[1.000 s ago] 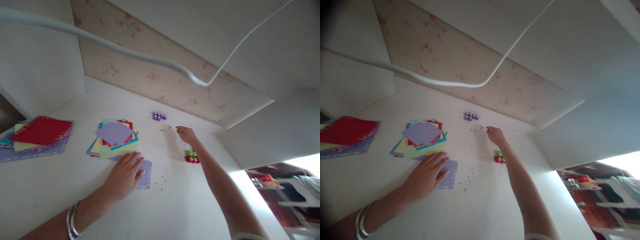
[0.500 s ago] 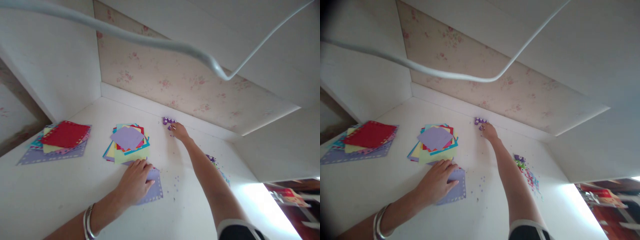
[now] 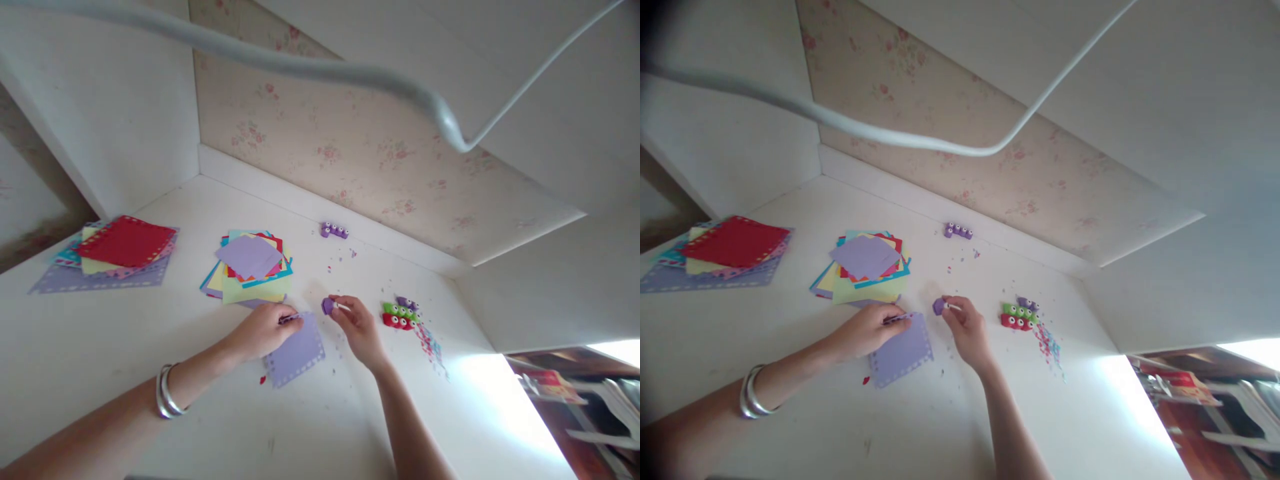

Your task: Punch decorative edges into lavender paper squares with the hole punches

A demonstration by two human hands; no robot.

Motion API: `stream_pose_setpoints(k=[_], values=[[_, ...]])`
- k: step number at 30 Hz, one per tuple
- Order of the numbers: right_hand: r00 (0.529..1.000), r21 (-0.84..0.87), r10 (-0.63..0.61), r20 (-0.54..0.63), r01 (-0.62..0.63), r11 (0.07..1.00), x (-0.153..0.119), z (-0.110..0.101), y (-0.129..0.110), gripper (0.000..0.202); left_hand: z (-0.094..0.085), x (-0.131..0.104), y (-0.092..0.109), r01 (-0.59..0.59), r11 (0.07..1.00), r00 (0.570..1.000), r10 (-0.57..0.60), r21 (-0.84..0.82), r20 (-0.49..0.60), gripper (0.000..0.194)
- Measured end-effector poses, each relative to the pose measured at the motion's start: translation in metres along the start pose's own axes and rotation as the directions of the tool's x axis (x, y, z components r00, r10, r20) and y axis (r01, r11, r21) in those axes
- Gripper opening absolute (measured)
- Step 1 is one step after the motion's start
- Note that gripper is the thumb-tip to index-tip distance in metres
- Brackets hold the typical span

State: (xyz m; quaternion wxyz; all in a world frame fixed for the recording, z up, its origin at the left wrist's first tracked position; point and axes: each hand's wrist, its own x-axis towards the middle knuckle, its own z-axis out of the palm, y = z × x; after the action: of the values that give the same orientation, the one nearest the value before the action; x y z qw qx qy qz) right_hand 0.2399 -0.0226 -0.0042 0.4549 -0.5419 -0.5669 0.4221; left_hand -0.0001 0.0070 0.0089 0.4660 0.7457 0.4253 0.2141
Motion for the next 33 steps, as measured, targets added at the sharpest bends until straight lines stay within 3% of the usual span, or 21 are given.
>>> stream_pose_setpoints(k=[5, 13, 24, 33], values=[[0.999, 0.041, -0.015, -0.031, 0.016, 0.999, -0.025, 0.018, -0.008, 0.018, 0.003, -0.001, 0.001, 0.057, 0.996, 0.998, -0.057, -0.069, 0.010, 0.036], [0.999, 0.043, -0.026, -0.025, 0.027, 0.999, -0.025, 0.023, -0.011, 0.016, 0.002, 0.000, 0.001, 0.059, 0.997, 0.998, -0.058, -0.044, 0.026, 0.037], [0.995, -0.132, -0.086, -0.054, 0.079, 0.988, -0.025, 0.025, -0.012, 0.014, 0.003, 0.001, -0.001, 0.050, 0.998, 0.999, -0.050, -0.029, 0.020, 0.037], [0.992, -0.165, -0.119, -0.045, 0.110, 0.980, -0.027, 0.024, -0.016, 0.012, 0.003, 0.001, 0.000, 0.051, 0.999, 0.999, -0.051, -0.014, -0.008, 0.038]])
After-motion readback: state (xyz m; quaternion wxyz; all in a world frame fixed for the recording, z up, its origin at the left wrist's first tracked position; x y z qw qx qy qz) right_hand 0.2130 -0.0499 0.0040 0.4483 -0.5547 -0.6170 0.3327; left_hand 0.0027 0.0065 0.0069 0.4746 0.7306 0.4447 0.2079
